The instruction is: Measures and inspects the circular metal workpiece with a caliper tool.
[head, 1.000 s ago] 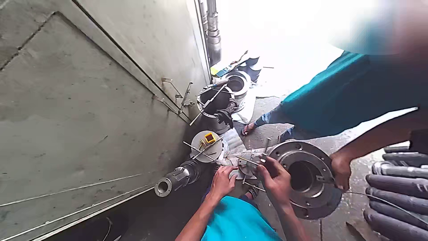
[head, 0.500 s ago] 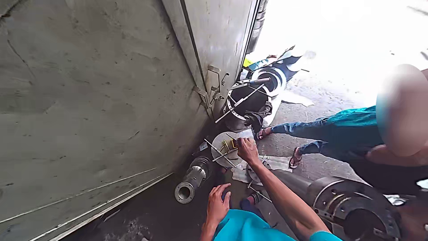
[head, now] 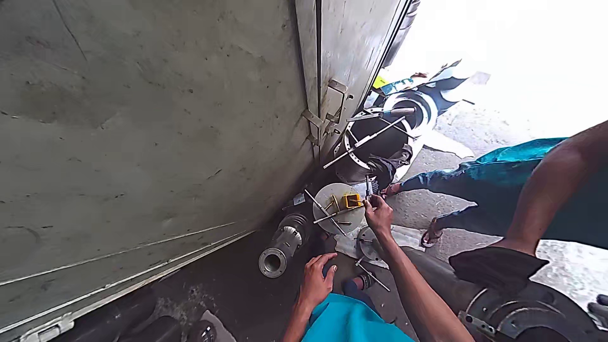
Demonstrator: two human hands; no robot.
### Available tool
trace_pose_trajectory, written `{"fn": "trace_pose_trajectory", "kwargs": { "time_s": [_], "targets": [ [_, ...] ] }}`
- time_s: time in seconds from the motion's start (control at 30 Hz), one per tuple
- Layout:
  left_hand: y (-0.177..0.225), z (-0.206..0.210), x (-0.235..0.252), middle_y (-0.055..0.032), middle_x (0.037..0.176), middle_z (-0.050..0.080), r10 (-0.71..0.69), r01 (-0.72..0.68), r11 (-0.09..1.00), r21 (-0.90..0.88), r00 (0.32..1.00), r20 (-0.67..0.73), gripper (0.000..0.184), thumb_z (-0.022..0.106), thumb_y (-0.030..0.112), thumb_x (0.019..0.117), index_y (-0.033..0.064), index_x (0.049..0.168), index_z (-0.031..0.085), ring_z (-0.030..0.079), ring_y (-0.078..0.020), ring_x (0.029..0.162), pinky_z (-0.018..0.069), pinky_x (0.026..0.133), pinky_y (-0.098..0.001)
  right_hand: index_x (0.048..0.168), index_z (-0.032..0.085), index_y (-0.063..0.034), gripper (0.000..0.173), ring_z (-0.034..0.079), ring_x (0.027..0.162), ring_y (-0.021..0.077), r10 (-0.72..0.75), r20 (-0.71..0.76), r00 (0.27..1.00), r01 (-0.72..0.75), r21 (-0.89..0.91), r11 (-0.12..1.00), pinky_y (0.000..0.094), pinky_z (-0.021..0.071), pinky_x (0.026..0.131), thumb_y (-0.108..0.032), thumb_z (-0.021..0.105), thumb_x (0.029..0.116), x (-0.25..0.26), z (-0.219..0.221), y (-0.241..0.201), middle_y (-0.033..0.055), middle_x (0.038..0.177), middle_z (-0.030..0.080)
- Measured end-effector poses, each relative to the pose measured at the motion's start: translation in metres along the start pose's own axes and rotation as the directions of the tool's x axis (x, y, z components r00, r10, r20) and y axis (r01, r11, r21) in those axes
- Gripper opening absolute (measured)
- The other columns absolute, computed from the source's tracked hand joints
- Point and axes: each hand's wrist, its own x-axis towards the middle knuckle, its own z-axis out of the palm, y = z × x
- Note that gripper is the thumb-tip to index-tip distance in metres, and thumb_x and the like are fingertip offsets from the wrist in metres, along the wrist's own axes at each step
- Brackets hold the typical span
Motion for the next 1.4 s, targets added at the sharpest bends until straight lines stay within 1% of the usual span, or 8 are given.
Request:
{"fn": "trace_pose_trajectory", "kwargs": {
  "time_s": [0.37,0.57,0.8,0.9,1.0,1.07,1.17,1.4],
  "targets": [
    [0.001,0.006,-0.007,-0.0042,0.112,0.075,0.062,-0.064,0.997,-0.048,0.997,-0.043,0.026,0.066,0.026,0.0960,0.0088,0.113,0.075,0.071,-0.0101,0.093,0.0585,0.080,-0.0269,0.123,0.069,0.0002,0.036,0.071,0.098,0.0372,-0.095,-0.088,0.992,0.097,0.018,0.995,0.0587,0.0545,0.088,-0.022,0.068,0.0952,-0.016,-0.004,0.010,0.0210,0.104,0.073],
    [0.009,0.002,-0.006,-0.0078,0.088,0.073,0.012,-0.012,0.997,0.082,1.000,-0.001,0.027,0.059,0.025,0.0993,0.0050,0.101,0.077,0.067,-0.0189,0.082,0.0542,0.083,-0.0377,0.126,0.066,0.0033,0.037,0.069,0.103,0.0405,-0.116,-0.096,0.989,0.118,0.020,0.993,0.0600,0.0532,0.092,-0.018,0.067,0.0961,-0.018,-0.008,-0.005,0.0245,0.109,0.071],
    [0.008,-0.001,-0.012,-0.0012,0.108,0.075,0.006,-0.007,1.000,0.021,0.999,0.031,0.027,0.062,0.032,0.1000,0.0102,0.110,0.073,0.071,-0.0088,0.091,0.0585,0.083,-0.0307,0.125,0.067,-0.0019,0.034,0.071,0.095,0.0369,0.116,-0.064,0.991,-0.103,0.177,0.979,0.0601,0.0546,0.087,-0.022,0.070,0.0973,-0.025,0.000,0.003,0.0210,0.106,0.073],
    [0.014,0.001,-0.013,-0.0023,0.109,0.075,0.007,-0.010,0.998,0.055,0.999,0.053,0.027,0.062,0.029,0.0999,0.0111,0.118,0.071,0.072,-0.0120,0.088,0.0611,0.080,-0.0353,0.126,0.066,0.0008,0.034,0.072,0.093,0.0335,0.316,0.003,0.949,-0.286,0.436,0.853,0.0556,0.0582,0.085,-0.023,0.065,0.1011,-0.031,-0.001,0.005,0.0219,0.109,0.072],
    [0.020,0.016,-0.012,-0.0052,0.113,0.075,0.101,-0.107,0.990,0.087,0.992,0.081,0.027,0.062,0.024,0.1004,0.0074,0.121,0.069,0.074,-0.0141,0.095,0.0623,0.083,-0.0381,0.128,0.064,-0.0003,0.032,0.068,0.080,0.0214,0.461,0.144,0.876,-0.403,0.743,0.534,0.0417,0.0597,0.072,-0.023,0.057,0.1065,-0.056,-0.030,0.003,0.0161,0.105,0.070],
    [0.020,0.022,-0.008,-0.0046,0.112,0.076,0.143,-0.153,0.981,0.117,0.986,0.091,0.029,0.061,0.025,0.0997,0.0081,0.122,0.069,0.074,-0.0137,0.098,0.0614,0.085,-0.0382,0.126,0.064,0.0017,0.029,0.066,0.076,0.0182,0.427,0.245,0.870,-0.392,0.870,0.300,0.0370,0.0586,0.068,-0.017,0.057,0.1060,-0.077,-0.057,-0.011,0.0138,0.099,0.069],
    [0.025,0.036,-0.006,-0.0028,0.112,0.077,0.166,-0.193,0.966,0.174,0.974,0.157,0.031,0.060,0.026,0.0989,0.0101,0.124,0.069,0.073,-0.0148,0.100,0.0589,0.089,-0.0431,0.125,0.062,0.0050,0.027,0.068,0.079,0.0166,0.266,0.309,0.913,-0.356,0.922,0.154,0.0328,0.0604,0.070,-0.011,0.052,0.1065,-0.133,-0.124,-0.034,0.0130,0.102,0.070],
    [0.056,0.088,0.004,-0.0036,0.116,0.075,0.236,-0.324,0.928,0.184,0.892,0.385,0.033,0.059,0.027,0.1009,0.0103,0.128,0.067,0.073,-0.0155,0.103,0.0582,0.094,-0.0427,0.122,0.065,0.0025,0.031,0.071,0.081,0.0167,0.222,-0.103,0.970,-0.034,0.842,0.539,0.0344,0.0628,0.068,-0.014,0.056,0.0976,-0.261,-0.263,0.029,0.0089,0.106,0.073]
  ]
}}
